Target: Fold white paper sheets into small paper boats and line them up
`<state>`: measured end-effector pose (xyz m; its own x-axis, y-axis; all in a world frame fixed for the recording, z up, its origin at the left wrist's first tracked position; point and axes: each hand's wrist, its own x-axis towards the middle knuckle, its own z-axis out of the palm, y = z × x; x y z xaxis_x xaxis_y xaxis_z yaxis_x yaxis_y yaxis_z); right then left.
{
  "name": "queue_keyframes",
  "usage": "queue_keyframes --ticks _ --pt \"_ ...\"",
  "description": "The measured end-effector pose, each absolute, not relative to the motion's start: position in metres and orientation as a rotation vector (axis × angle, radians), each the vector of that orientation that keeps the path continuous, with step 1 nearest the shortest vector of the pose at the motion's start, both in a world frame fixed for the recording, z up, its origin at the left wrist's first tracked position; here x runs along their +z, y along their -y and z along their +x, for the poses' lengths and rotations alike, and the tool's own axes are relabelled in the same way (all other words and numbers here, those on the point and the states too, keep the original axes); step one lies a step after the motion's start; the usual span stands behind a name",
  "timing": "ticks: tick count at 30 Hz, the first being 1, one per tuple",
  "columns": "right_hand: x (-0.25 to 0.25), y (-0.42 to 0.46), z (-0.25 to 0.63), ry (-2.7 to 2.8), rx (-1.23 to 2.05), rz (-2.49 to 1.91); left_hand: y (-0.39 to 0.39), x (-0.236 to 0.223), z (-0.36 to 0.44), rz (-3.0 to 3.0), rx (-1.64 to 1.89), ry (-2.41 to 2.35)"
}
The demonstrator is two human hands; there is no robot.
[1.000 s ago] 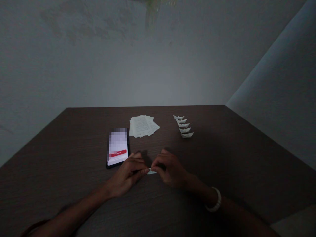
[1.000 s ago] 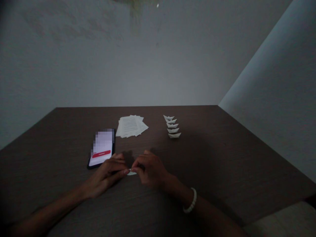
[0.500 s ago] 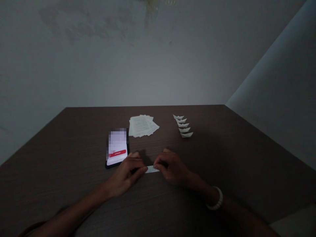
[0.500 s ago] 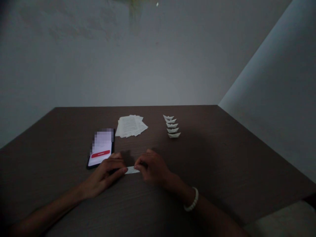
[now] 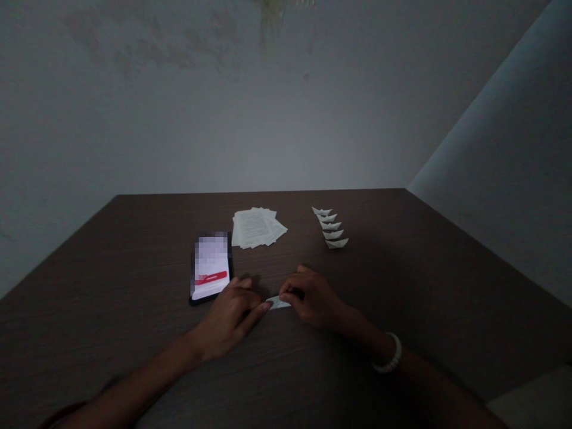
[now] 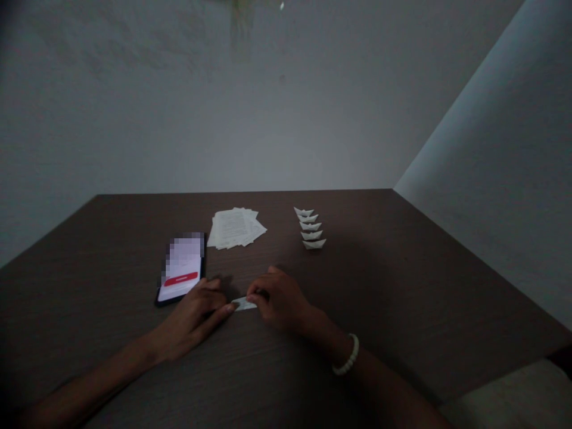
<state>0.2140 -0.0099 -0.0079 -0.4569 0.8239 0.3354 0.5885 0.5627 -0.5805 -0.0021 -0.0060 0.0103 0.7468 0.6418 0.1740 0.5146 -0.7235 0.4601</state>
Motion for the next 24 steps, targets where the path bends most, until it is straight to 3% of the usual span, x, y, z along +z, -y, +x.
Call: queue_keyframes --ticks 7,14,24 --pt "-0.006 0.008 0.218 2.283 0.446 -1.153 0.007 -0.001 -0.002 2.629 0.654 -1.097" --pt "-0.008 0.007 0.220 2.353 0.290 -1.119 0.006 0.003 -0.004 2.690 0.686 -0.984" --pt "-0.001 0.014 0.219 2.650 0.012 -1.044 0.012 0.015 -0.008 2.943 0.384 -0.900"
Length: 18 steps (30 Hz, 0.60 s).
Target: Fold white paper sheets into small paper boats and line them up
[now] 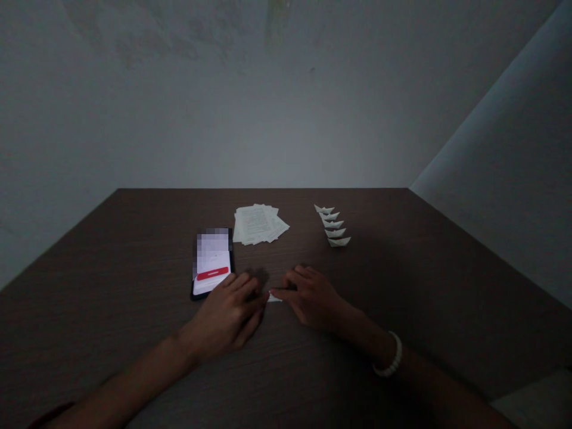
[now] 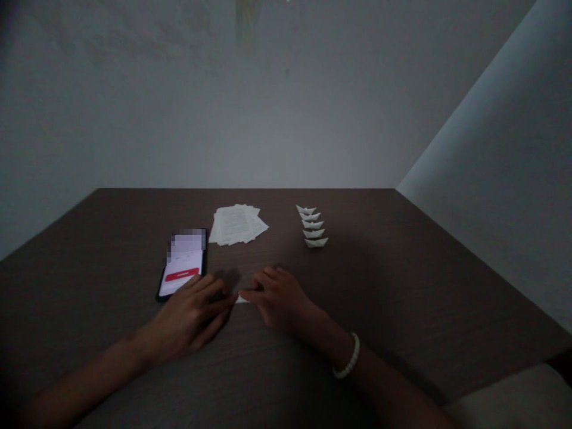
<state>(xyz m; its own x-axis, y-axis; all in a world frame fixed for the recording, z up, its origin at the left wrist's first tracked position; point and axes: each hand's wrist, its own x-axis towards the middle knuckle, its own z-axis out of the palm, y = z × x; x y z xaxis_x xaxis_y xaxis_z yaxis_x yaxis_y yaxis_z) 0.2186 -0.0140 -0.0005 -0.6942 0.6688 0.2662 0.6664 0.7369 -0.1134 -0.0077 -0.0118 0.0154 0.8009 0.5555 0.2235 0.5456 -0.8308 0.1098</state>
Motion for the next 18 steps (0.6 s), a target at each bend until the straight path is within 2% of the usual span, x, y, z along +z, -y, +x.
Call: queue_keyframes --ticks 8,18 --pt "0.002 0.018 0.213 2.719 -0.119 -1.117 0.012 0.015 -0.017 2.958 0.412 -0.764" --pt "-0.007 0.019 0.226 2.720 -0.215 -0.940 0.011 0.006 -0.016 2.965 0.539 -0.692"
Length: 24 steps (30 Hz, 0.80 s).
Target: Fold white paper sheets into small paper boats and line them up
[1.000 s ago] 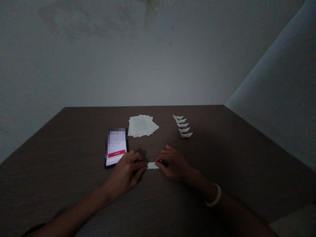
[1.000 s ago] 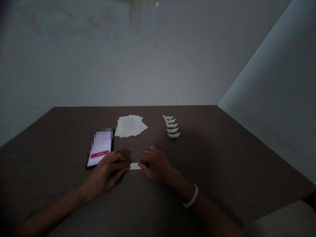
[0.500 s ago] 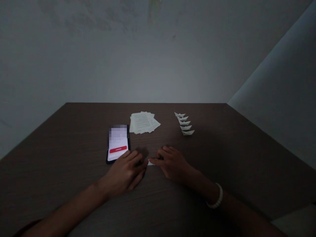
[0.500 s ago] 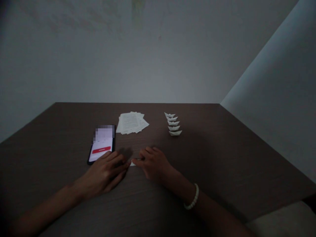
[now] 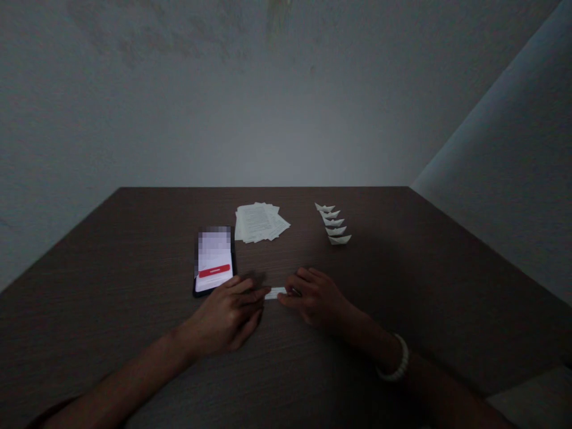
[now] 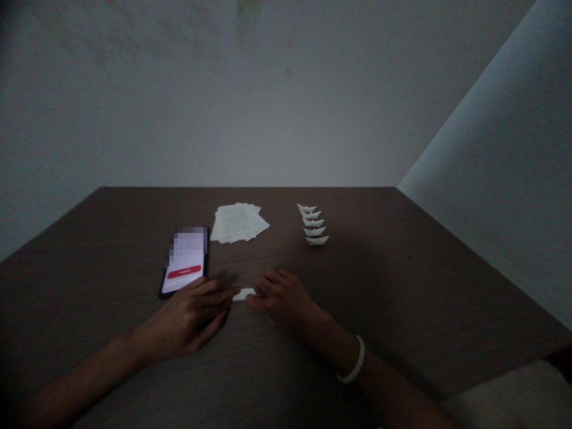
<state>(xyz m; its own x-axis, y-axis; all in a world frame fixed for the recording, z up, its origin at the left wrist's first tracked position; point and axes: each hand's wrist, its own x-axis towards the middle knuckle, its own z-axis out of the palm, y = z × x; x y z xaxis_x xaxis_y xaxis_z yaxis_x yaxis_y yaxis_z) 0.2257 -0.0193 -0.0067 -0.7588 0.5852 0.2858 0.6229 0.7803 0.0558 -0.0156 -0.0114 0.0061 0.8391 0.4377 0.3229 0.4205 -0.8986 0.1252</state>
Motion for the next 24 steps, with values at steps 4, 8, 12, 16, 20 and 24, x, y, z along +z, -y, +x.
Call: queue_keyframes --ticks 4,8,12,16,20,24 --pt "-0.012 0.021 0.230 2.695 -0.168 -0.937 0.011 0.003 -0.016 2.953 0.594 -0.672" --pt "-0.015 0.019 0.230 2.671 -0.127 -0.929 0.011 0.003 -0.017 2.920 0.705 -0.641" --pt "-0.015 0.015 0.228 2.646 -0.096 -0.914 0.011 0.004 -0.015 2.901 0.722 -0.627" --pt "-0.009 0.013 0.225 2.674 -0.049 -0.936 0.010 0.006 -0.011 2.833 0.639 -0.693" --pt "-0.003 0.013 0.221 2.733 -0.035 -0.994 0.009 0.006 -0.010 2.801 0.661 -0.701" --pt "-0.001 0.014 0.218 2.766 -0.022 -1.038 0.011 0.005 -0.010 2.904 0.650 -0.690"
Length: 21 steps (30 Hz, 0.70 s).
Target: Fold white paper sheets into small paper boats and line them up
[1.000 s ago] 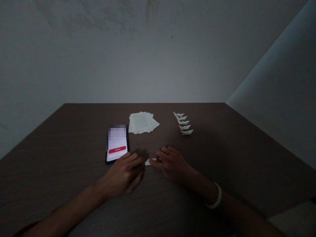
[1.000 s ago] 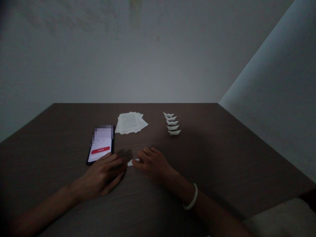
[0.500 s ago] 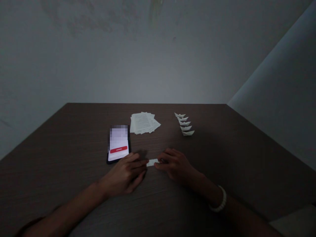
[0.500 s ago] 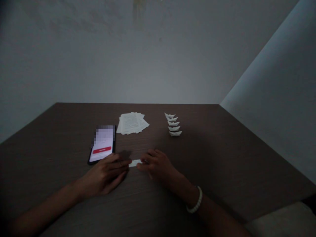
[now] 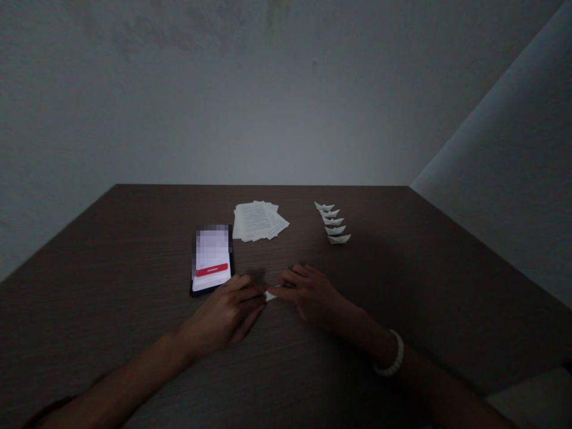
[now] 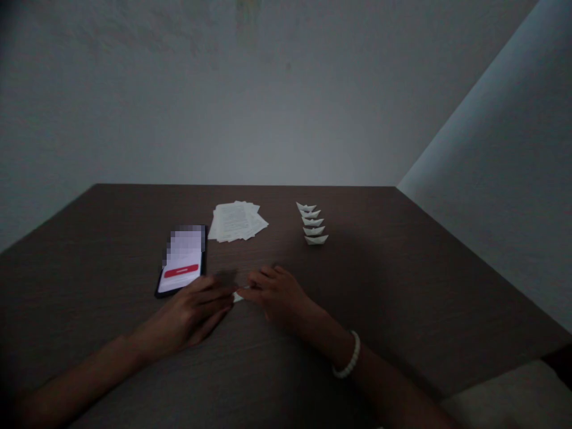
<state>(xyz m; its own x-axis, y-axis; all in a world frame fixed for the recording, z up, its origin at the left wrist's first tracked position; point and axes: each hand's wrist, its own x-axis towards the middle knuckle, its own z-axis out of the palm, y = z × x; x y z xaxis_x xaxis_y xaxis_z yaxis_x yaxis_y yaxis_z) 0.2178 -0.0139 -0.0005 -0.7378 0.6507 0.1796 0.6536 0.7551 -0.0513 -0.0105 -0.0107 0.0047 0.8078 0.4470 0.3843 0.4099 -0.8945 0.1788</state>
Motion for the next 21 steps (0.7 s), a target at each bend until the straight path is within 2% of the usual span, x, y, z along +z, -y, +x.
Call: queue_keyframes --ticks 11,21 --pt "0.002 0.021 0.235 2.655 0.023 -1.244 0.015 0.002 -0.012 3.066 0.588 -0.670" --pt "0.004 0.019 0.229 2.588 0.117 -1.190 0.018 -0.001 -0.012 3.014 0.761 -0.565"
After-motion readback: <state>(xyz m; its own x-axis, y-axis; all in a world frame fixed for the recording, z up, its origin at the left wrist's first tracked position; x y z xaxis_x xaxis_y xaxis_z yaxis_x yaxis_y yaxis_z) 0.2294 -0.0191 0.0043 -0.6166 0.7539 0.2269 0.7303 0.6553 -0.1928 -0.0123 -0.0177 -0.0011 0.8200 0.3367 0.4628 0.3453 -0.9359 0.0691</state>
